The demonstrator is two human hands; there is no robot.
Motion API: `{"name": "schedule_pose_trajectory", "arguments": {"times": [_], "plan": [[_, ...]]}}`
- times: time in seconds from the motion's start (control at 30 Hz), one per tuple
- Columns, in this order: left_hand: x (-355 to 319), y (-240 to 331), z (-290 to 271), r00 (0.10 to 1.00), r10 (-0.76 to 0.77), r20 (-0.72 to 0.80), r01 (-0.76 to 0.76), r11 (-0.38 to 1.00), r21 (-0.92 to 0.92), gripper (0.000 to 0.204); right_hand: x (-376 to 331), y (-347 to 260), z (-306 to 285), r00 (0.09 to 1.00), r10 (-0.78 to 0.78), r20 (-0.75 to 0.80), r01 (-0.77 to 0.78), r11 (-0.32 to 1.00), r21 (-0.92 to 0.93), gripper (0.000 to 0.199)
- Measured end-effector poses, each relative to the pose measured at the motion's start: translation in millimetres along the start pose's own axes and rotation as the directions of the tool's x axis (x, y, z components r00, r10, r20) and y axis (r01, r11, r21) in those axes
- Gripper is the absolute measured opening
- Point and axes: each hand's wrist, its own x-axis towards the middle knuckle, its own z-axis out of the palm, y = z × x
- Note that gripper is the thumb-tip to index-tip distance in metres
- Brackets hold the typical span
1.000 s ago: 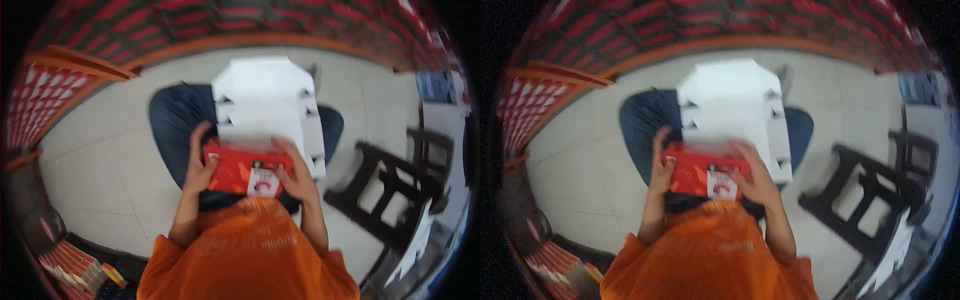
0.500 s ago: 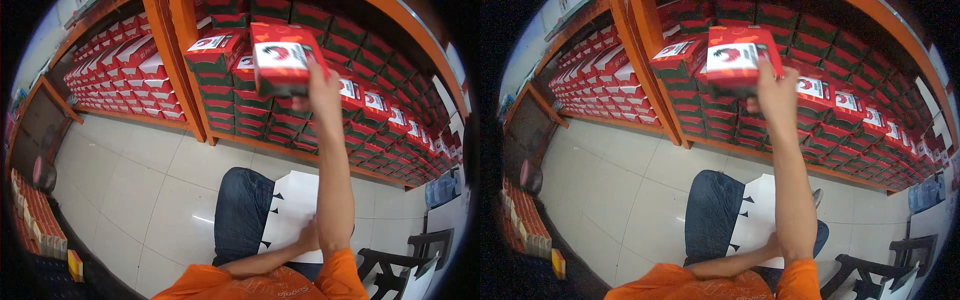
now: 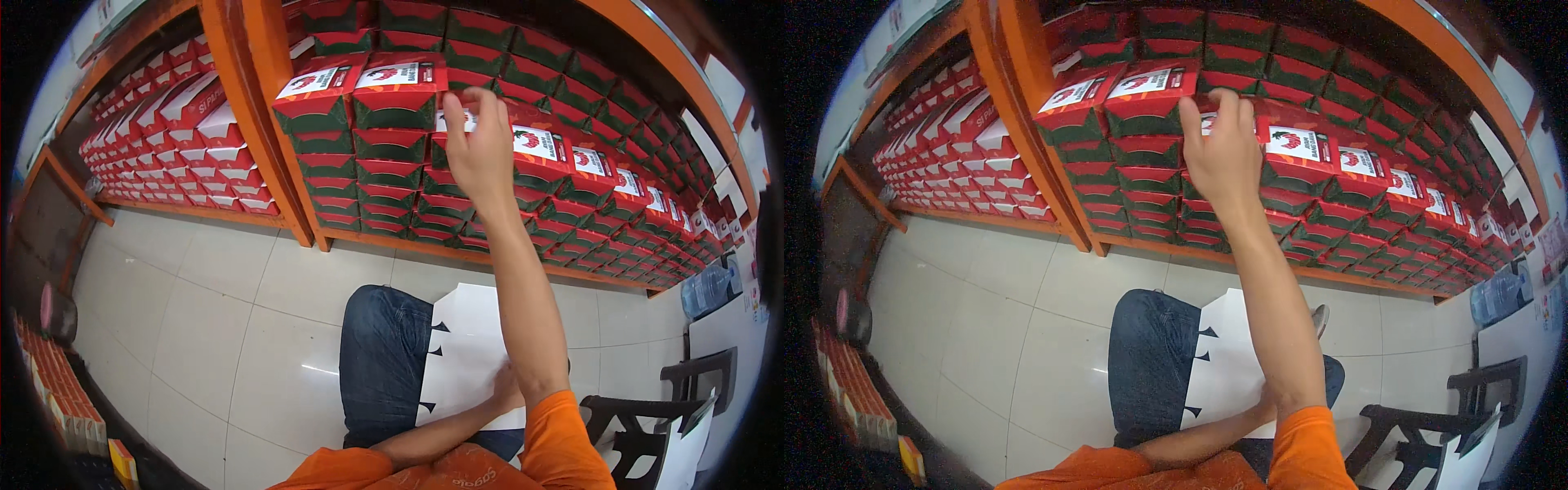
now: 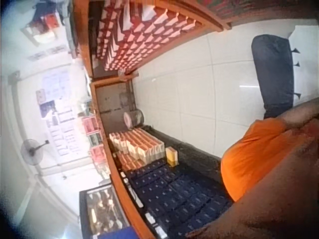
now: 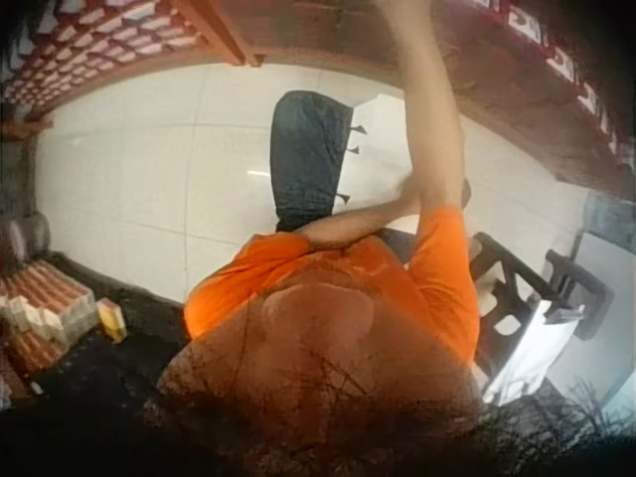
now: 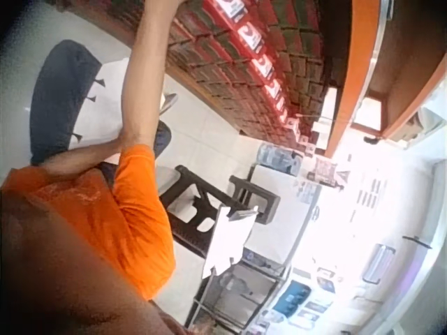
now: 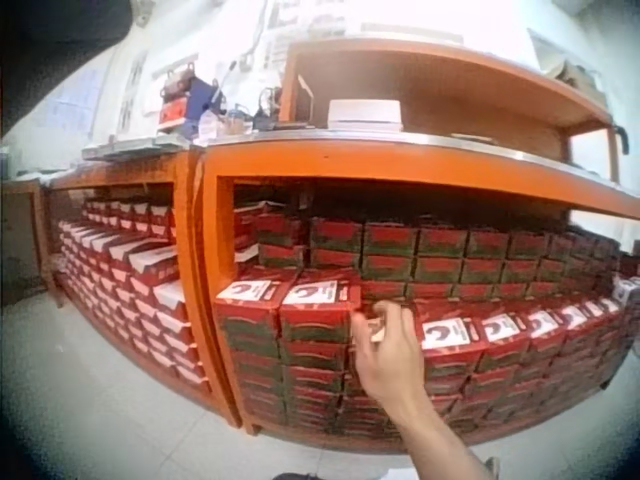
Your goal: The recorder is assembling small red and white cardboard food boxes and placing them on shelves in a storage area.
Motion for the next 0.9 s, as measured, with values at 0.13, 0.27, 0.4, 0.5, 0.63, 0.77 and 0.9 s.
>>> {"name": "schedule_pose_trajectory", "arguments": {"times": [0.13,0.27,0.4,0.5,0.63,0.77,0.9], "plan": [[16,-17,-24,0.946,-0.082,0.312,0.096,0.995,-0.029,0.047,-70,12,-80,0.984,0.062,0.17,-0.121,0.924,0.364,0.017],[19,-38,-43,0.713,-0.398,0.577,0.538,0.838,-0.087,0.035,-193,75,-177,0.871,0.443,0.213,-0.459,0.888,0.032,0.019],[11,-34,-59,0.557,-0.618,0.554,0.816,0.532,-0.226,0.037,-329,70,-256,0.72,0.688,0.095,-0.69,0.724,-0.011,0.02],[10,18,-106,0.587,-0.558,0.587,0.808,0.456,-0.374,0.034,-370,7,-266,0.697,0.688,0.204,-0.694,0.575,0.433,0.031],[5,63,-122,0.779,-0.373,0.503,0.609,0.639,-0.47,0.025,-377,-17,-270,0.718,0.688,0.105,-0.695,0.716,0.068,0.047],[2,112,-123,0.883,-0.224,0.412,0.353,0.895,-0.272,0.026,-341,-28,-275,0.961,0.264,0.087,-0.263,0.964,-0.019,0.033],[-3,98,-109,0.957,-0.039,0.288,0.107,0.968,-0.226,0.035,-331,-18,-277,0.974,0.218,0.067,-0.207,0.968,-0.139,0.019]]}}
